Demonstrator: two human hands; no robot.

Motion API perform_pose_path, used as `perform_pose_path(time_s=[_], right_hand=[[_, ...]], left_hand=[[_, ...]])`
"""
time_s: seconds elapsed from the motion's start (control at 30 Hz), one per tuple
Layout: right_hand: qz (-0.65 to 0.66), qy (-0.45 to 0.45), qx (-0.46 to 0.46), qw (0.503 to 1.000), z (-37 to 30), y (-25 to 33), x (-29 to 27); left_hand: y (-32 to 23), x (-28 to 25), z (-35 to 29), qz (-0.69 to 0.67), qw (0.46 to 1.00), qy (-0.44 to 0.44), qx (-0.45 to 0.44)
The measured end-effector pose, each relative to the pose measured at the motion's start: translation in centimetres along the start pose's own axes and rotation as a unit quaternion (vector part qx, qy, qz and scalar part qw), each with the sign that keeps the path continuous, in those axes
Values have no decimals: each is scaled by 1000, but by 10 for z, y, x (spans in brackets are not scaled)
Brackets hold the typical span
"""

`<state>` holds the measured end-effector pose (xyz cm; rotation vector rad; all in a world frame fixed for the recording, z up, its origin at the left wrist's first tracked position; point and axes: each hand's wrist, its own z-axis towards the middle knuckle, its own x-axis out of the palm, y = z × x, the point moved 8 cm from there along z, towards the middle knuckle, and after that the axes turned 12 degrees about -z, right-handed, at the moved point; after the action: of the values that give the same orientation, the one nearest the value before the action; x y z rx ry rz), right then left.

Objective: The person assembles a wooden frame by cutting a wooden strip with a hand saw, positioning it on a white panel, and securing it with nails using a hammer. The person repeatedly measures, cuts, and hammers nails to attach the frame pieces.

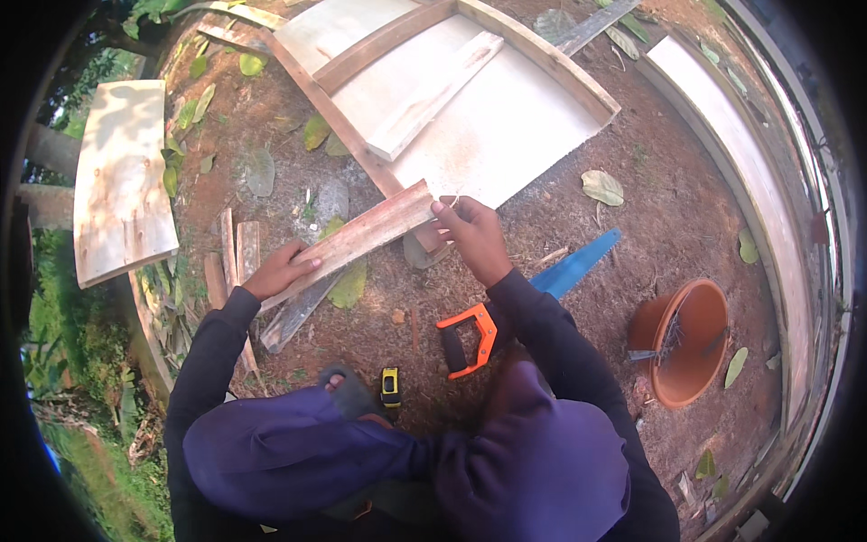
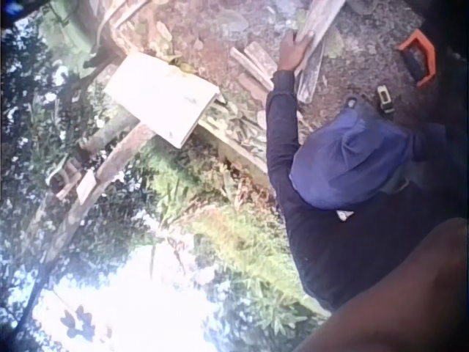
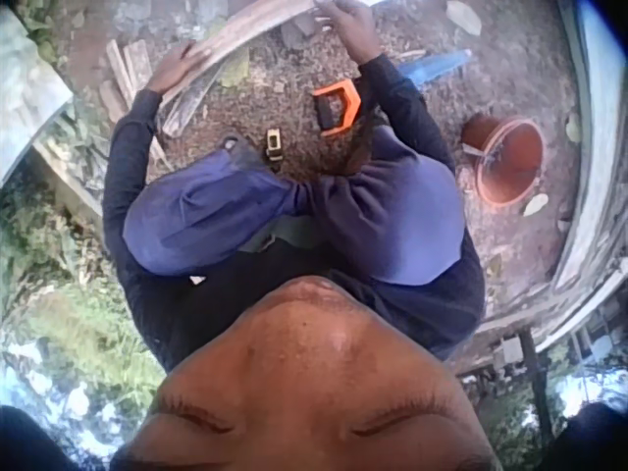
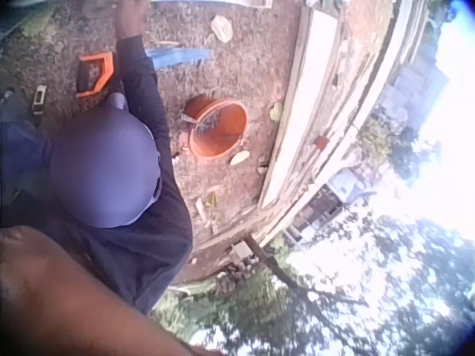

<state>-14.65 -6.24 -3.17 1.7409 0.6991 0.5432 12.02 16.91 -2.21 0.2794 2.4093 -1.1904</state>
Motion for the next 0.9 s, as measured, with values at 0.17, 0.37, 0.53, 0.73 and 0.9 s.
perform_pose_path(time_s=[0.17, 0.37, 0.53, 0.73, 0.9], right_hand=[[-15, -9, -40, 999, 9, -13, -10], [-183, -94, -9, 978, -71, -51, -42], [-366, -6, -23, 930, -136, -80, -18], [-613, 172, -25, 770, -172, -108, 17], [-642, 142, -69, 750, -172, -116, 32]], left_hand=[[-28, 9, 0, 171, 961, -152, 156], [-36, 30, -14, 236, 922, -215, 219], [-32, 35, -5, 203, 943, -201, 170], [-52, 47, 5, 177, 966, -127, 136], [-61, 66, 2, 194, 944, -128, 234]])
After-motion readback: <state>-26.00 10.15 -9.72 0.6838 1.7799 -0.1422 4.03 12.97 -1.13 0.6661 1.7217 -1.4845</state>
